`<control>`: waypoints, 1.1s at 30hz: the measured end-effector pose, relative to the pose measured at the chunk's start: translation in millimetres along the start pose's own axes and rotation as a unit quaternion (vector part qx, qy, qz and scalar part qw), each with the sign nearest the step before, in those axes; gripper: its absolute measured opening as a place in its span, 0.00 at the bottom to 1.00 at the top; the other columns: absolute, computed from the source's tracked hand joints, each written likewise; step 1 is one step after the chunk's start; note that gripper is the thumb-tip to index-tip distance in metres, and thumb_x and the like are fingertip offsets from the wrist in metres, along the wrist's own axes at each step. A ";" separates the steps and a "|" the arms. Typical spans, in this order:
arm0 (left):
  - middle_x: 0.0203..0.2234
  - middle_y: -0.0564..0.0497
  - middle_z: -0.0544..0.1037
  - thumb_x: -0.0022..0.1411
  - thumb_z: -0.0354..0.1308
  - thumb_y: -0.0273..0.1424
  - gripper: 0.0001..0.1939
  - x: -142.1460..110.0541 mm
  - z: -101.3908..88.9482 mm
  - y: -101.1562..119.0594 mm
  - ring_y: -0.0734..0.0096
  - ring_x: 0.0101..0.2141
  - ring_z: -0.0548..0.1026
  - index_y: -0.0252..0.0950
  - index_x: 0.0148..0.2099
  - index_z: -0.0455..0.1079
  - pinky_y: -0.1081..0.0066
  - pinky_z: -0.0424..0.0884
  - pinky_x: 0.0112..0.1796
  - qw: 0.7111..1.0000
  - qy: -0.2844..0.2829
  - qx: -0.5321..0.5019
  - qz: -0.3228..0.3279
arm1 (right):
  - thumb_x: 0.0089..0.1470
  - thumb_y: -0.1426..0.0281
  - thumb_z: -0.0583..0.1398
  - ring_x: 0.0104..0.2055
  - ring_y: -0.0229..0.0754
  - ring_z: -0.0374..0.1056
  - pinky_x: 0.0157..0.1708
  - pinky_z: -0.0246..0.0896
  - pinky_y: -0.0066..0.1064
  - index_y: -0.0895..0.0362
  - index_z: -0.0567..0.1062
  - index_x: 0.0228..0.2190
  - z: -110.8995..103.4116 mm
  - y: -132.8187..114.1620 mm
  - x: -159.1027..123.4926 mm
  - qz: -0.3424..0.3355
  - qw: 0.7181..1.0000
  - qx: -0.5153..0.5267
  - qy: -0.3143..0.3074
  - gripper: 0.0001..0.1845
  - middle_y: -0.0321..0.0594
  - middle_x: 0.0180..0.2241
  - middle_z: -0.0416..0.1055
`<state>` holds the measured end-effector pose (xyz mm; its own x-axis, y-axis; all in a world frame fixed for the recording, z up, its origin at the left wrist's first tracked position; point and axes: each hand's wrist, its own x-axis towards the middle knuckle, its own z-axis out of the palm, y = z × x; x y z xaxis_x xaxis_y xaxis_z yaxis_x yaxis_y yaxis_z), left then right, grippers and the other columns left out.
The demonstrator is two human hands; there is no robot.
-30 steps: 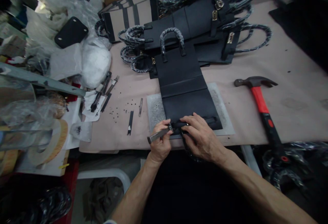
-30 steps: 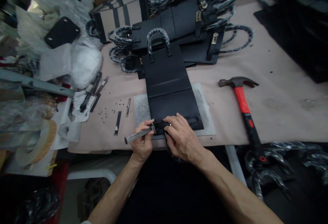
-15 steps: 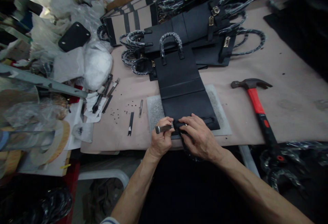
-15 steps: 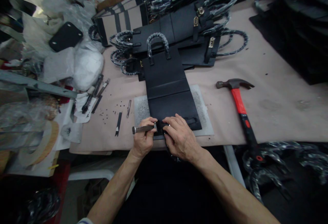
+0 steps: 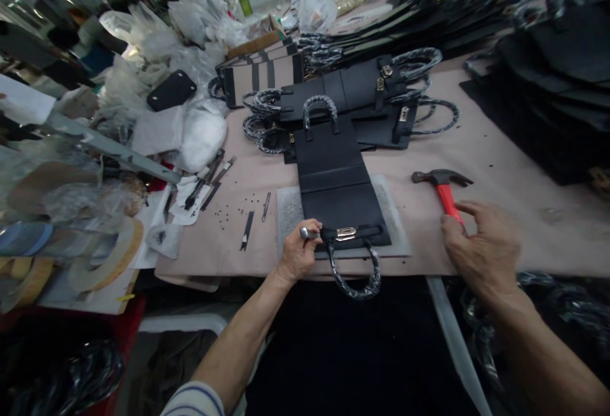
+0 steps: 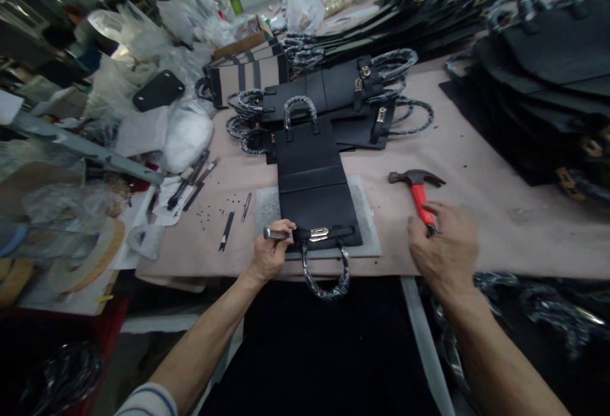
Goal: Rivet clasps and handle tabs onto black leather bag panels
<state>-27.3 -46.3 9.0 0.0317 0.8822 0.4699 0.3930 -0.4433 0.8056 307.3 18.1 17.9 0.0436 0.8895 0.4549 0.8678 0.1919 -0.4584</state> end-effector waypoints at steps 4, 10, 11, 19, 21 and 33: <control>0.43 0.44 0.77 0.69 0.56 0.24 0.06 -2.1 0.1 -3.0 0.62 0.44 0.79 0.37 0.47 0.68 0.62 0.76 0.47 1.000 -0.003 -0.002 0.001 | 0.58 0.53 0.55 0.51 0.72 0.68 0.48 0.64 0.57 0.63 0.74 0.48 -0.4 44.9 -3.6 0.126 0.973 -0.123 -0.149 0.28 0.65 0.44 0.71; 0.42 0.45 0.77 0.66 0.56 0.23 0.08 -2.6 1.4 -5.0 0.62 0.44 0.78 0.37 0.47 0.69 0.61 0.76 0.48 1.000 -0.001 -0.006 -0.009 | 0.52 0.54 0.61 0.29 0.58 0.66 0.30 0.56 0.46 0.51 0.68 0.30 -5.9 34.8 18.2 0.260 0.922 0.075 -0.275 0.14 0.44 0.24 0.63; 0.42 0.45 0.77 0.65 0.55 0.23 0.08 -2.6 1.8 -4.9 0.62 0.44 0.78 0.37 0.46 0.69 0.61 0.76 0.48 1.000 0.001 -0.008 -0.011 | 0.52 0.53 0.60 0.26 0.54 0.65 0.27 0.56 0.44 0.50 0.68 0.28 -6.5 29.9 24.1 0.259 0.910 0.134 -0.295 0.15 0.42 0.23 0.62; 0.42 0.46 0.80 0.62 0.56 0.20 0.12 -3.0 4.6 2.0 0.60 0.44 0.80 0.37 0.45 0.72 0.62 0.77 0.49 0.997 -0.011 0.022 -0.076 | 0.57 0.45 0.56 0.17 0.38 0.50 0.16 0.49 0.30 0.50 0.63 0.33 -44.9 -50.8 40.9 0.245 0.836 0.394 -0.291 0.22 0.29 0.21 0.53; 0.42 0.47 0.81 0.62 0.56 0.20 0.12 -3.3 4.8 3.7 0.60 0.44 0.80 0.37 0.46 0.73 0.62 0.78 0.48 0.996 -0.013 0.032 -0.085 | 0.62 0.45 0.55 0.19 0.40 0.57 0.17 0.52 0.31 0.51 0.67 0.37 -71.4 -77.2 37.1 0.203 0.882 0.361 -0.223 0.22 0.32 0.22 0.60; 0.41 0.47 0.81 0.62 0.56 0.20 0.13 -4.6 5.9 1.2 0.60 0.44 0.80 0.37 0.46 0.73 0.61 0.78 0.49 0.997 -0.004 0.039 -0.071 | 0.63 0.54 0.60 0.16 0.39 0.50 0.19 0.37 0.34 0.50 0.70 0.29 -117.4 -134.8 40.4 -0.156 0.946 0.183 -0.215 0.16 0.33 0.17 0.62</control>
<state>-21.6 -50.0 5.6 -0.0222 0.9363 0.3504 0.4635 -0.3009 0.8335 250.2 -20.5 187.7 -0.4612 0.8368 0.2952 0.5713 0.5346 -0.6228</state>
